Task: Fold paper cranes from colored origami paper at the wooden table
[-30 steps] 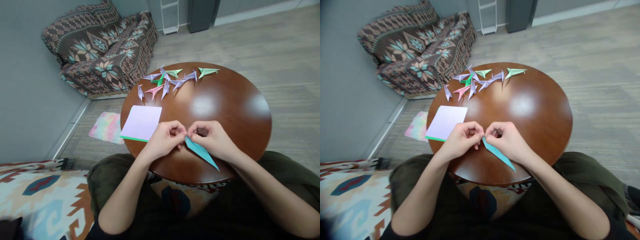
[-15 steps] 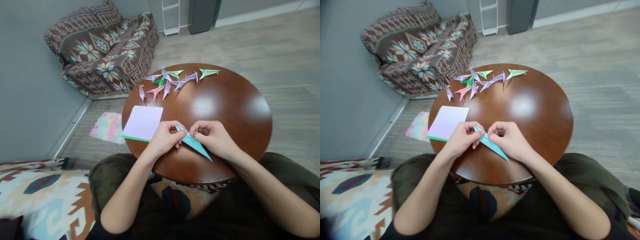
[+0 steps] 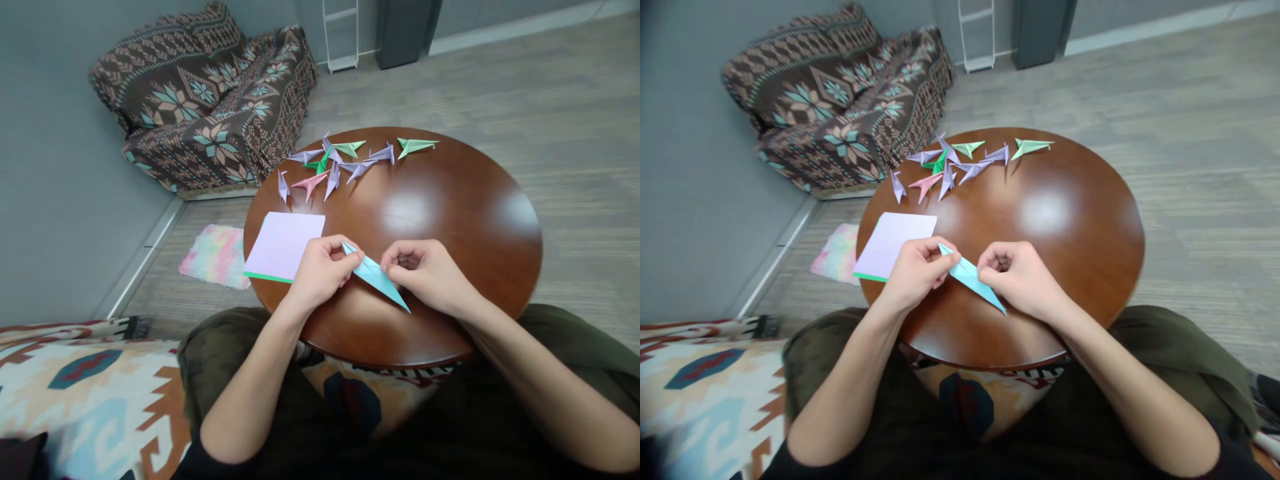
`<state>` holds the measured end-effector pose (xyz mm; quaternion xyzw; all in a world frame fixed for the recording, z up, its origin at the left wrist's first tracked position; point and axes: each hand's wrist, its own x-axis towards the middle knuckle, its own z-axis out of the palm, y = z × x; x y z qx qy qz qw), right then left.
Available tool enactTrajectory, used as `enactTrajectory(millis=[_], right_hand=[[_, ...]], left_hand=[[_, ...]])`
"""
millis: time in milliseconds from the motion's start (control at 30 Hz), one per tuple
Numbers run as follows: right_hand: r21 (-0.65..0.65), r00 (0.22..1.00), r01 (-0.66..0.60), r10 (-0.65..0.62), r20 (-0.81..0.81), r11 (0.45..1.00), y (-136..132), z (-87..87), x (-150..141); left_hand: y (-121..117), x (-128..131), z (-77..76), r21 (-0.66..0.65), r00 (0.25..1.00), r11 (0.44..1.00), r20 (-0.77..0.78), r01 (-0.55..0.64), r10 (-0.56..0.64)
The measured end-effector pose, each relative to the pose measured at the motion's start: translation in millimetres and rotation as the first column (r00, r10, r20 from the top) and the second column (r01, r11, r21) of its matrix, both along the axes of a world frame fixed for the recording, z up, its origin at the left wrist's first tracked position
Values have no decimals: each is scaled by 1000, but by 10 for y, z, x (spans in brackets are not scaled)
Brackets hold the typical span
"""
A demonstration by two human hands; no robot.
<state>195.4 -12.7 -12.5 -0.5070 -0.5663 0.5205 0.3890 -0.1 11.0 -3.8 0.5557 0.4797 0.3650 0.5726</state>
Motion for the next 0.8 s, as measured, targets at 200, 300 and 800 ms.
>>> enactTrajectory(millis=[200,300,800], right_hand=[[-27,1000,8,-9,-14,1000,3,19,10],[-83,1000,4,-5,-16,997,8,13,30],[-57,974,-90,76,-212,994,-5,-32,-31]], left_hand=[[32,-41,7,8,1000,1000,0,-8,8],[57,-81,21,38,997,996,22,-77,76],[-5,91,-116,67,976,998,218,-17,2]])
